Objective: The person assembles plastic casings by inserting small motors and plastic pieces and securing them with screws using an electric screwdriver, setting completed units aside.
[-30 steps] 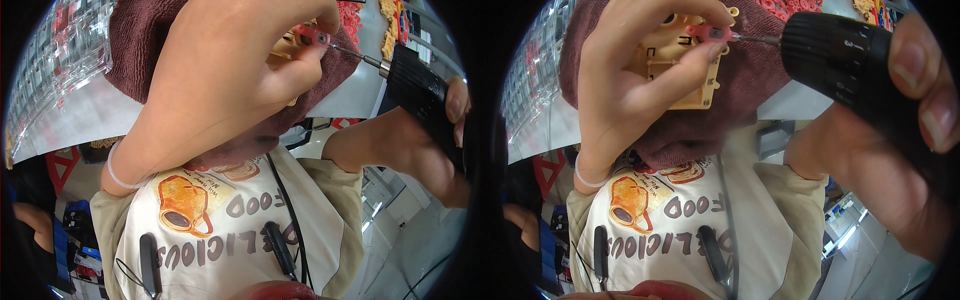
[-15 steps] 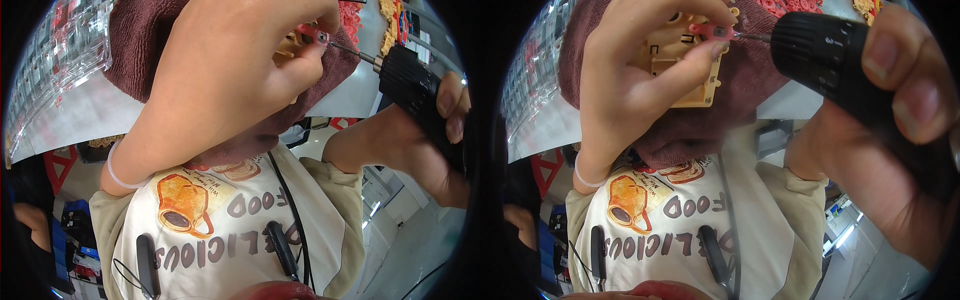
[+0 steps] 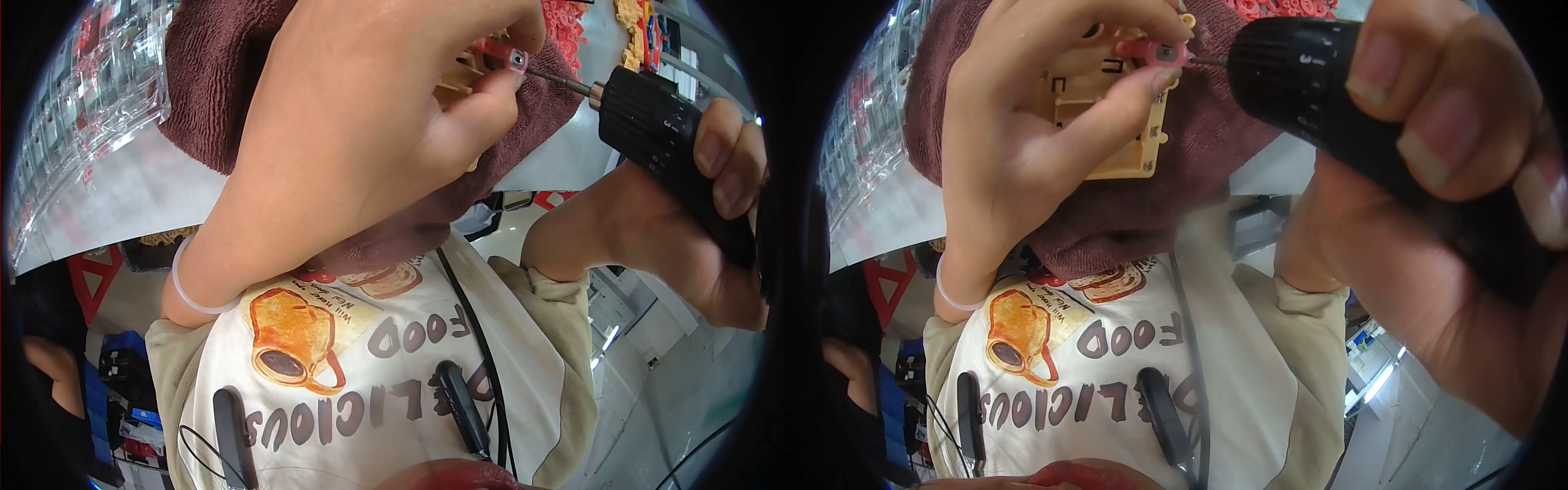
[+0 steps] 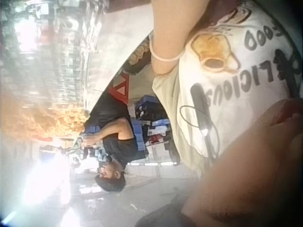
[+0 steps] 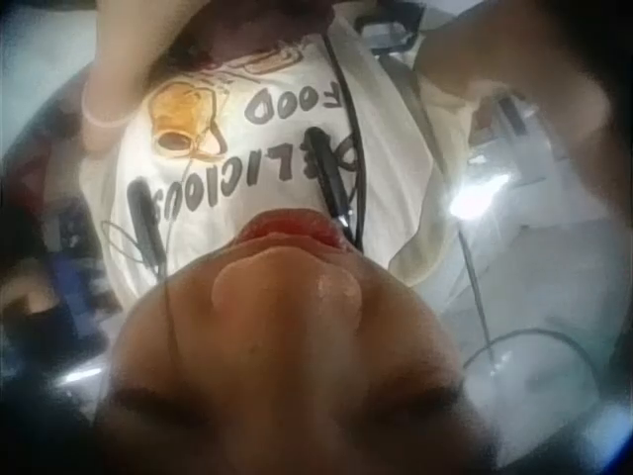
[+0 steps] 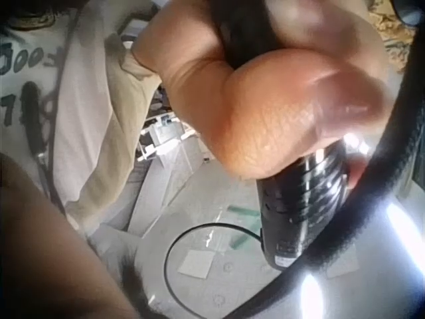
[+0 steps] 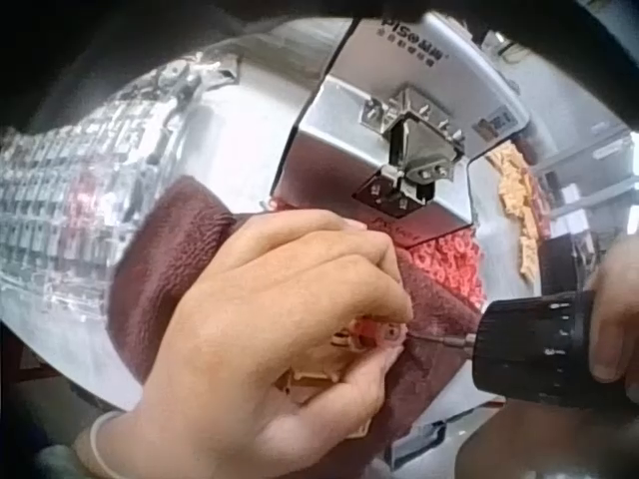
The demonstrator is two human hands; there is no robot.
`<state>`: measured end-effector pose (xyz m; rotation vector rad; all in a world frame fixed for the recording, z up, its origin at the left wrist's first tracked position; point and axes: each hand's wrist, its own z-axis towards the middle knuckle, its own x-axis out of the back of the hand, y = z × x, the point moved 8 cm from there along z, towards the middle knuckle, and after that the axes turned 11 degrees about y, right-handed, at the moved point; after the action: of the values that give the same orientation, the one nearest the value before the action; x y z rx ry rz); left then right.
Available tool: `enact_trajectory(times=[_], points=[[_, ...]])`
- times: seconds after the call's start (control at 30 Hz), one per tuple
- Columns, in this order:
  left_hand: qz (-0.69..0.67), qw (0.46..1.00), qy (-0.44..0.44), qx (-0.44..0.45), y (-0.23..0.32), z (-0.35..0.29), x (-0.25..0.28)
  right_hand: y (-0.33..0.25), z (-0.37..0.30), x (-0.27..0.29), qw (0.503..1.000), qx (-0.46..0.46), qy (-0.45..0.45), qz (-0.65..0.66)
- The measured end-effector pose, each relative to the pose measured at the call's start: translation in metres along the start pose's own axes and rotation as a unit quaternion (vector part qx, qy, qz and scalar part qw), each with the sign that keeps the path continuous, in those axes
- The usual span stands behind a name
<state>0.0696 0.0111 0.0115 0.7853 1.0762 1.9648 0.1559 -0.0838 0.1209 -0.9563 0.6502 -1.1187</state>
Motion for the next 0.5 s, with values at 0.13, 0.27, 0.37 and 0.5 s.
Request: enact_trajectory(times=[0.13, 0.27, 0.37, 0.5], points=[[-0.002, 1.0, 0.002, -0.003, 0.002, 0.002, 0.0, 0.0, 0.0, -0.004, 1.0, 0.008, 0.003, 0.001], [0.0, 1.0, 0.007, -0.009, 0.007, 0.009, 0.001, -0.01, 0.018, 0.011, 1.0, 0.019, 0.005, 0.006], [0.003, 1.0, 0.012, -0.011, 0.01, 0.016, 0.0, -0.013, 0.018, 0.009, 1.0, 0.025, 0.003, 0.01], [0.002, 1.0, 0.017, -0.02, 0.017, 0.024, 0.001, -0.023, 0.078, 0.094, 0.999, 0.039, 0.005, 0.013]])
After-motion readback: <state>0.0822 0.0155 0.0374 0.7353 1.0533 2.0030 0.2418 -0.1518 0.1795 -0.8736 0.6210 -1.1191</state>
